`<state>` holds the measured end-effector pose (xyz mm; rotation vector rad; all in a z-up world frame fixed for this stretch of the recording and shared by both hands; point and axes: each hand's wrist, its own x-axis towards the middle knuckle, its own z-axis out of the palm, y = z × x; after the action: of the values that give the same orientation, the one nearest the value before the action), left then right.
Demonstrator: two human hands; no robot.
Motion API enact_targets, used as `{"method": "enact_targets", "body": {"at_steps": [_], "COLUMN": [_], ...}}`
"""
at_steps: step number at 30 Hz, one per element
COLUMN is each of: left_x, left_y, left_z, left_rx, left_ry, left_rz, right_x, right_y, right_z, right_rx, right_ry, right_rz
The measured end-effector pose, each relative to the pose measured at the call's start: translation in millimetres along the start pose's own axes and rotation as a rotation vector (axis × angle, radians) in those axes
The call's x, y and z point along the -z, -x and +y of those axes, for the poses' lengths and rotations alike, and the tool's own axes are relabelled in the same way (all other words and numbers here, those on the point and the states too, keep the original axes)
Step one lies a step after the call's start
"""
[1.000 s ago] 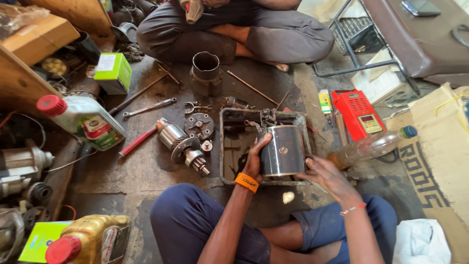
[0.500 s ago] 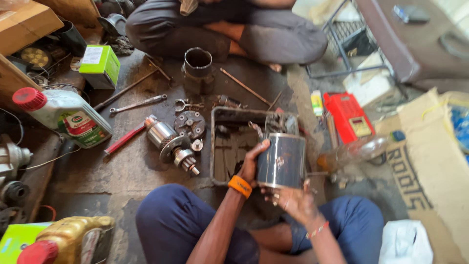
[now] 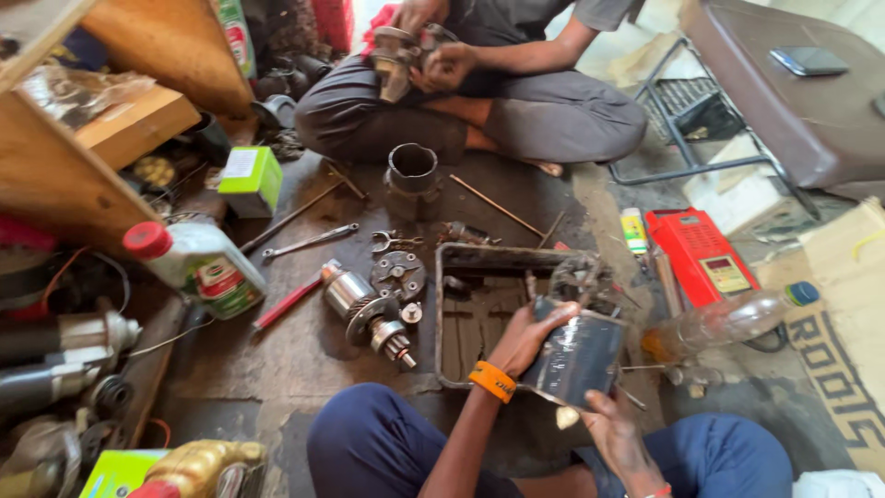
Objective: The person pours liquid from a plastic bottle into a cylindrical metal part, then pours the liquid into a bottle. The person then wipes the cylindrical part with a red cloth.
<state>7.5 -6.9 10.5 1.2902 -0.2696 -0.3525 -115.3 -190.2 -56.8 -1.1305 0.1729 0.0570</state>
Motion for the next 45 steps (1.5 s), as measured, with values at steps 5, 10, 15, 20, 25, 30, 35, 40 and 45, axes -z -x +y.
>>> {"method": "enact_targets", "body": {"at_steps": [5, 10, 15, 20, 25, 30, 35, 40, 45], "left_x": [3, 3, 0, 10, 29, 33, 33, 28, 24], "left_y": [16, 13, 4, -2, 0, 2, 3, 9, 3], "left_z": [16, 9, -19, -39, -33, -31, -20, -15, -22], "left_rx": [0.134, 0.237, 0.284, 0.264, 0.159, 0.06, 0.04, 0.113, 0.149], "left_ry": [0.045, -0.045, 0.389, 0.741, 0.836, 0.87, 0.886, 0.882, 0.855], "left_rz": [0.078, 0.117, 0.191, 0.228, 0.254, 0.285, 0.296, 0.227, 0.316], "right_x": [-3, -7, -17, -9, 8, 42, 48, 60, 75], "right_y": [-3, -13, -21, -51, -82, -62, -55, -58, -71], "right_z": [29, 9, -49, -86, -99, -119, -99, -104, -122], "right_rx": [0.01, 0.03, 0.143, -0.172, -0.257, -0.147, -0.135, -0.069, -0.098], "right_ry": [-0.037, 0.334, 0.986, 0.654, 0.698, -0.441, -1.553, -1.676, -1.686], "right_rz": [0.047, 0.139, 0.052, 0.153, -0.096, 0.226, 0.054, 0.156, 0.414]}}
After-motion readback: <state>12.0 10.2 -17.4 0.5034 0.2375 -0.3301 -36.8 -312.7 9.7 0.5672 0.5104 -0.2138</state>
